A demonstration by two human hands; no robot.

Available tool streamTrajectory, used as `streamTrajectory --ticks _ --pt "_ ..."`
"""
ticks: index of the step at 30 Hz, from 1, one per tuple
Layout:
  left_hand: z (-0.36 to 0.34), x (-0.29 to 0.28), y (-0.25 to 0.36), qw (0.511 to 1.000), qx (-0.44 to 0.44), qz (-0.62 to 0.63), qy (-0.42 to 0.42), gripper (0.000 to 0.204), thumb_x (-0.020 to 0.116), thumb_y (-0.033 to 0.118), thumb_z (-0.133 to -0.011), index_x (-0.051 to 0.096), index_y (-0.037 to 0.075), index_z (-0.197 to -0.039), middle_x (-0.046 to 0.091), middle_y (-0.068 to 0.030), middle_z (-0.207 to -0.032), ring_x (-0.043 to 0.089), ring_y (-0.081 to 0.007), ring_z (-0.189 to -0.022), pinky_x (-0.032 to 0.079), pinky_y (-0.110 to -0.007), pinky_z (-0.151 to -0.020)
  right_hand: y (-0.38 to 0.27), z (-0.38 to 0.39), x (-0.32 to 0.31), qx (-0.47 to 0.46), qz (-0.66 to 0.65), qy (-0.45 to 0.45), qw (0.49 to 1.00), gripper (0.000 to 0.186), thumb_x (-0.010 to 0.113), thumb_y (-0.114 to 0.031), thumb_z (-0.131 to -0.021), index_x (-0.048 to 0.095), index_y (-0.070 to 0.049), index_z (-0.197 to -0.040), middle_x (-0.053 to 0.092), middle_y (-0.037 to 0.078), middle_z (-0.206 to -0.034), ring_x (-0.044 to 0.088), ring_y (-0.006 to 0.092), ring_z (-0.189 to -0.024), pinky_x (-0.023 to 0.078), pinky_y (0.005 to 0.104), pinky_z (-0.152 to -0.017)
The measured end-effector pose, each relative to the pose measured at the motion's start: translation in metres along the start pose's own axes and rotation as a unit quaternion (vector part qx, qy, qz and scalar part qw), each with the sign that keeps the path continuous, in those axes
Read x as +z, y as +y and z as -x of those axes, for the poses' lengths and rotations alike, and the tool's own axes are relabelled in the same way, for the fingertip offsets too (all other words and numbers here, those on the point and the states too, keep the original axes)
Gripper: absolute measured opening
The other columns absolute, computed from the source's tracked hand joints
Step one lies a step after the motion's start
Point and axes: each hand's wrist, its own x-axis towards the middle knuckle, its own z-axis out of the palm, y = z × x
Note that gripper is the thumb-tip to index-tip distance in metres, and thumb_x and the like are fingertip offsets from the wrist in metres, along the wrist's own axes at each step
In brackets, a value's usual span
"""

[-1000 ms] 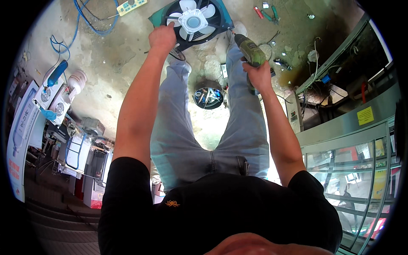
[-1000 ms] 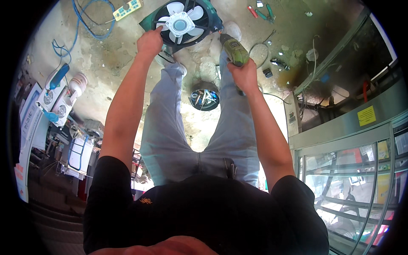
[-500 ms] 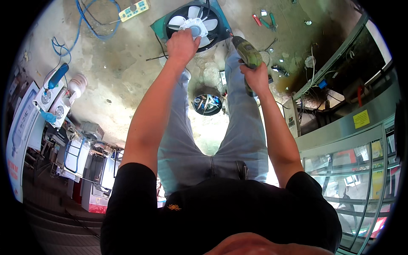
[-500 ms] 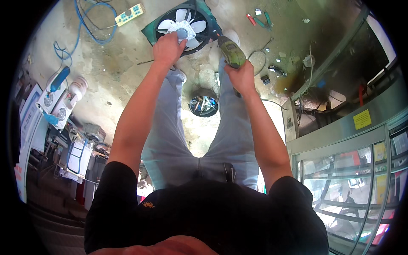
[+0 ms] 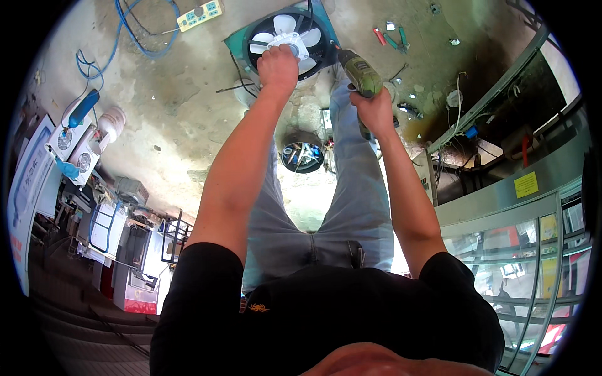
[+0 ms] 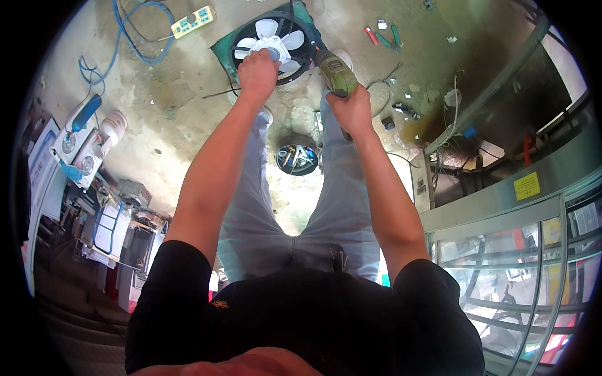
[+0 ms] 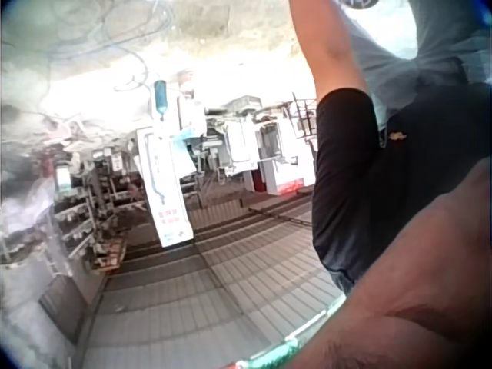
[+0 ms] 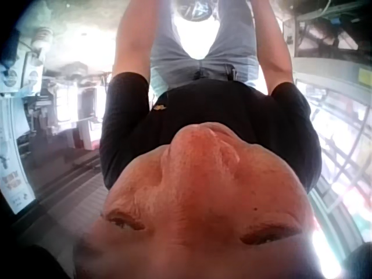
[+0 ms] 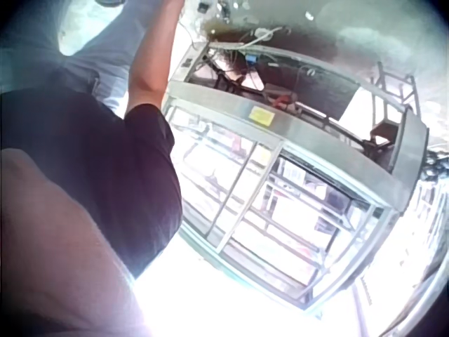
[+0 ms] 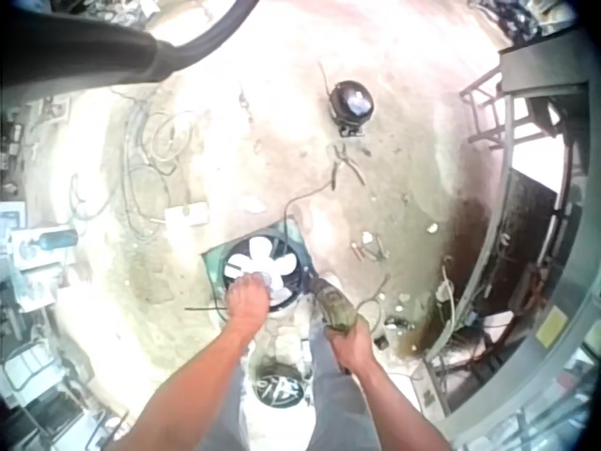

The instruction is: The person sorts through a container of small metal parts, then uses a power drill to remove screws from a small white fan unit. The person manipulates the fan blades and housing while working on the floor.

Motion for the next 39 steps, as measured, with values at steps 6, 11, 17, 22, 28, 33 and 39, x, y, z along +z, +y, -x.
streamTrajectory --ticks 6,11,17,22,28,33,39 --pt "0.003 -0.002 0.0 0.999 -0.008 0.03 0.01 0.044 0.077 0.033 -0.083 0.058 0.001 -0.107 0.068 -0.0171 -0.098 0.068 -0.0347 -0.092 0.054 -0.046 -0.079 -0.009 -0.005 0.001 -0.024 0.01 0.008 1.0 0.026 0.065 -0.007 -0.079 0.071 0.004 -0.102 0.071 0.008 -0.081 0.066 0.0145 -0.071 0.052 0.0299 -0.068" --pt "0.005 -0.006 0.002 0.998 -0.022 0.056 -0.011 0.057 0.078 0.035 -0.082 0.048 0.003 -0.117 0.066 -0.0162 -0.102 0.065 -0.0322 -0.099 0.052 -0.044 -0.082 -0.012 -0.008 -0.002 -0.023 0.02 -0.003 1.0 0.026 0.065 -0.007 -0.079 0.07 0.004 -0.102 0.072 0.008 -0.084 0.066 0.0141 -0.072 0.052 0.0298 -0.068" --pt "0.004 -0.006 0.001 0.998 -0.01 0.055 0.013 0.068 0.082 0.032 -0.077 0.046 0.002 -0.127 0.067 -0.0158 -0.099 0.067 -0.0333 -0.092 0.054 -0.044 -0.077 -0.005 -0.015 0.0 -0.038 -0.01 0.011 0.999 0.026 0.066 -0.006 -0.079 0.07 0.004 -0.103 0.073 0.008 -0.085 0.066 0.0135 -0.072 0.052 0.0295 -0.068" --pt "0.001 -0.018 0.001 1.0 0.001 0.003 -0.006 0.075 0.087 0.033 -0.071 0.048 0.005 -0.128 0.068 -0.0115 -0.097 0.068 -0.0293 -0.088 0.055 -0.042 -0.073 -0.006 -0.018 -0.005 0.0 -0.005 -0.006 1.0 0.036 0.07 -0.012 -0.075 0.068 0.004 -0.106 0.073 0.021 -0.093 0.072 0.0323 -0.089 0.053 0.0376 -0.081" --pt "0.006 -0.007 -0.011 0.996 0.033 0.05 0.07 0.071 0.085 0.035 -0.073 0.05 0.005 -0.127 0.069 -0.014 -0.099 0.068 -0.0326 -0.088 0.055 -0.043 -0.072 0.005 -0.03 0.002 -0.01 -0.132 -0.021 0.991 0.035 0.068 -0.007 -0.076 0.069 0.001 -0.11 0.074 0.013 -0.101 0.071 0.0236 -0.094 0.053 0.0336 -0.085" --pt "0.002 -0.026 -0.035 0.977 -0.127 0.168 0.045 0.04 0.073 0.033 -0.086 0.06 0.008 -0.114 0.071 -0.0145 -0.099 0.068 -0.033 -0.092 0.053 -0.044 -0.077 0.018 -0.054 0.01 0.03 -0.399 -0.097 0.911 0.049 0.061 0.002 -0.083 0.054 0.001 -0.132 0.066 0.016 -0.124 0.065 0.0232 -0.107 0.051 0.0346 -0.092" --pt "-0.034 -0.009 -0.113 0.977 -0.165 0.136 -0.008 0.029 0.065 0.031 -0.09 0.065 0.008 -0.108 0.072 -0.0141 -0.102 0.068 -0.0328 -0.097 0.053 -0.044 -0.083 0.029 -0.074 0.036 0.065 -0.499 -0.098 0.859 0.059 0.058 -0.005 -0.087 0.041 -0.007 -0.144 0.05 0.016 -0.148 0.043 0.0285 -0.14 0.033 0.0457 -0.114"
